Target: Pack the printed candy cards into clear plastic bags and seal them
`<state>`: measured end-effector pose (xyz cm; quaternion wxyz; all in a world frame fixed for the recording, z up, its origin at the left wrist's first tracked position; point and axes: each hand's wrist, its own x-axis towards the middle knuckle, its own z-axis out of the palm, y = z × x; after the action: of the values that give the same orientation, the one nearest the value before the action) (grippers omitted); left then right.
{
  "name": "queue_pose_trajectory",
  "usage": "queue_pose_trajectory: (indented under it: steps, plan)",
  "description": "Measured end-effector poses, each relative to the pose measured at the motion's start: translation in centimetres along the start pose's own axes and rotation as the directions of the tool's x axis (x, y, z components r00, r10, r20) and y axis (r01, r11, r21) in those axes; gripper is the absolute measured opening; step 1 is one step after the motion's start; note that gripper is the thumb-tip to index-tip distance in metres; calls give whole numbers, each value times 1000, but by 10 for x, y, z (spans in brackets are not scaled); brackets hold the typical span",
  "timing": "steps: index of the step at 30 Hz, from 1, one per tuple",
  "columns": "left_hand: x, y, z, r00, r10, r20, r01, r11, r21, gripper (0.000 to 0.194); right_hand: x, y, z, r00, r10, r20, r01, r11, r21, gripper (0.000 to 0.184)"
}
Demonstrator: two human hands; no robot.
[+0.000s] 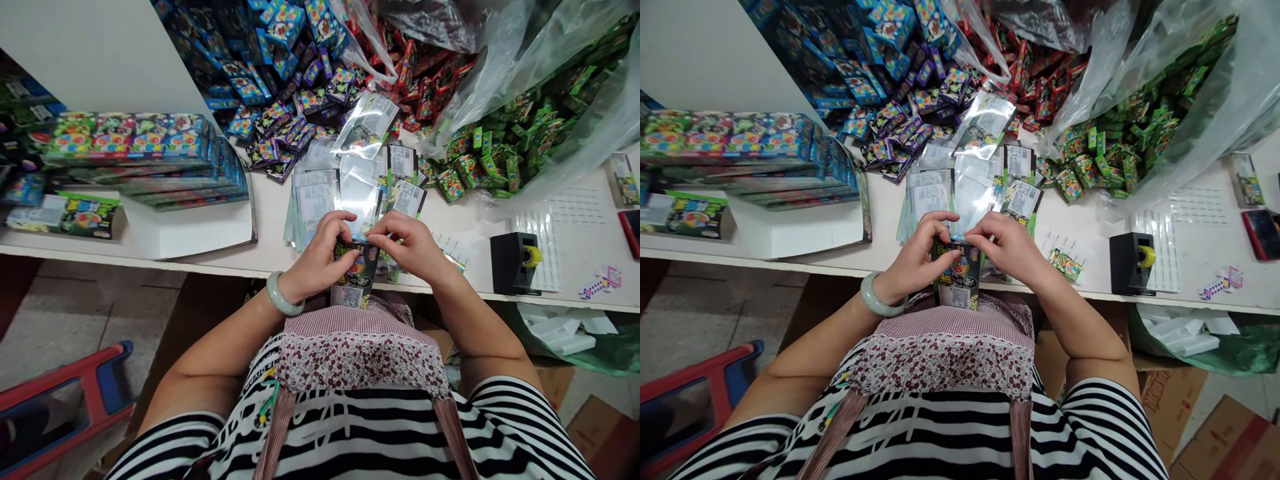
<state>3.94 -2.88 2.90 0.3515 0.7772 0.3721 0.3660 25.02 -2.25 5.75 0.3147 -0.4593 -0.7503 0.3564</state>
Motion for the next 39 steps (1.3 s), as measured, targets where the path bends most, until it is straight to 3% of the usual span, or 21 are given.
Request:
queue_pose_trajectory:
  steps: [4, 8, 13, 22, 27, 39]
  plan:
    - [-1, 2, -2, 1000, 6, 11, -6, 1000, 22, 26, -10, 8, -4, 991, -128, 50, 132, 988, -81, 18]
    - [-1, 3, -1, 1000, 9, 15, -9, 1000, 18, 26, -18, 12, -1, 980, -200, 18, 201, 968, -149, 20]
    - [1, 3, -2, 999, 18, 40, -20, 999, 45, 21, -23, 14, 4, 984, -180, -3, 177, 973, -149, 14]
    - [3, 3, -36, 991, 70, 118, -95, 972, 217, 9, -19, 8, 6, 987, -158, -9, 154, 973, -172, 9]
    - [2, 0, -40, 993, 43, 107, -59, 986, 156, 11, -13, 1, 9, 996, -93, 13, 93, 968, -232, 18]
    - [-2, -15, -29, 996, -70, 58, 79, 981, -175, 17, -15, 6, 18, 985, -170, -3, 168, 974, -155, 17]
